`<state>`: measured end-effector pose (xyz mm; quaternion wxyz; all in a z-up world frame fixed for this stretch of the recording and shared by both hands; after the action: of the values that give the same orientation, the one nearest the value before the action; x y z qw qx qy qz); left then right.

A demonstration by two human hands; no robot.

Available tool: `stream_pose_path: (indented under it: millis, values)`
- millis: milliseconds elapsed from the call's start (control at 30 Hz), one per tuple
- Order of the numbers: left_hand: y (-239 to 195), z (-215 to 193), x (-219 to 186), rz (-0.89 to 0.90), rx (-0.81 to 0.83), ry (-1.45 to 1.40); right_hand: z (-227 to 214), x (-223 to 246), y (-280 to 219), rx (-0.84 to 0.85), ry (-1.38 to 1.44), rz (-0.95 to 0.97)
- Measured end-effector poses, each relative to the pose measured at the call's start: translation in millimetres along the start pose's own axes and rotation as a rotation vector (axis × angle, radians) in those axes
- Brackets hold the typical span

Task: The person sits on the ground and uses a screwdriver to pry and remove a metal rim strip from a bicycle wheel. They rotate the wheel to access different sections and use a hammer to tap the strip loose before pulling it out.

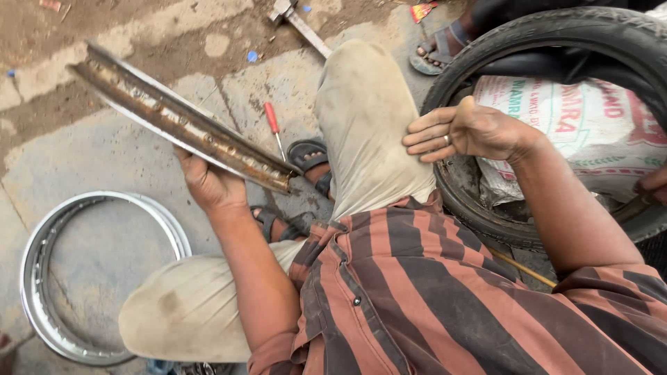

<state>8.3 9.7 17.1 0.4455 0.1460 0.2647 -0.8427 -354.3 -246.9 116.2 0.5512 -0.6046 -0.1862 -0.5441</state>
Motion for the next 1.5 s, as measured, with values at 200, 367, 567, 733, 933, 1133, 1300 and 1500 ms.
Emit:
stream_pose_path:
  millis: [200,367,567,733,933,1133,1300,1500]
  values:
    - [1,-11,2,-0.006,-0.076,0.027,9,5,1,-0.008,-0.112,-0.063]
    - [0,-15,2,0.020,-0.043,0.006,49,68,-16,0.213,-0.235,-0.326]
    - [-2,-11,2,0.006,-0.062,0.020,101,97,-78,1.046,-0.209,-0.434]
    - [-3,2,6,-0.005,-0.041,0.024,23,106,-12,0.623,-0.239,-0.516]
    - [-3,12,-1,0.000,-0.053,0.052,-57,43,34,0.002,-0.148,-0.131]
    - [1,-15,8,0.038,0.051,0.126,27,72,97,0.014,-0.205,-0.526]
    - [21,-36,19,0.180,0.169,0.480,181,72,198,-0.050,-0.409,-0.681]
    - [23,-35,23,0.152,0.212,0.440,246,30,221,-0.229,-0.657,-0.652]
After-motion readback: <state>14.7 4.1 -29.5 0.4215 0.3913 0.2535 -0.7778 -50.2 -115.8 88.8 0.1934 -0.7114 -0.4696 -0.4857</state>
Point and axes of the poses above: each hand's wrist, its own y-axis towards the middle knuckle, its own z-axis out of the palm, x = y × z, the point moved 2 cm from there along y, towards the middle knuckle, and after that the axes turned 13 degrees about -x, right-handed, at the moved point
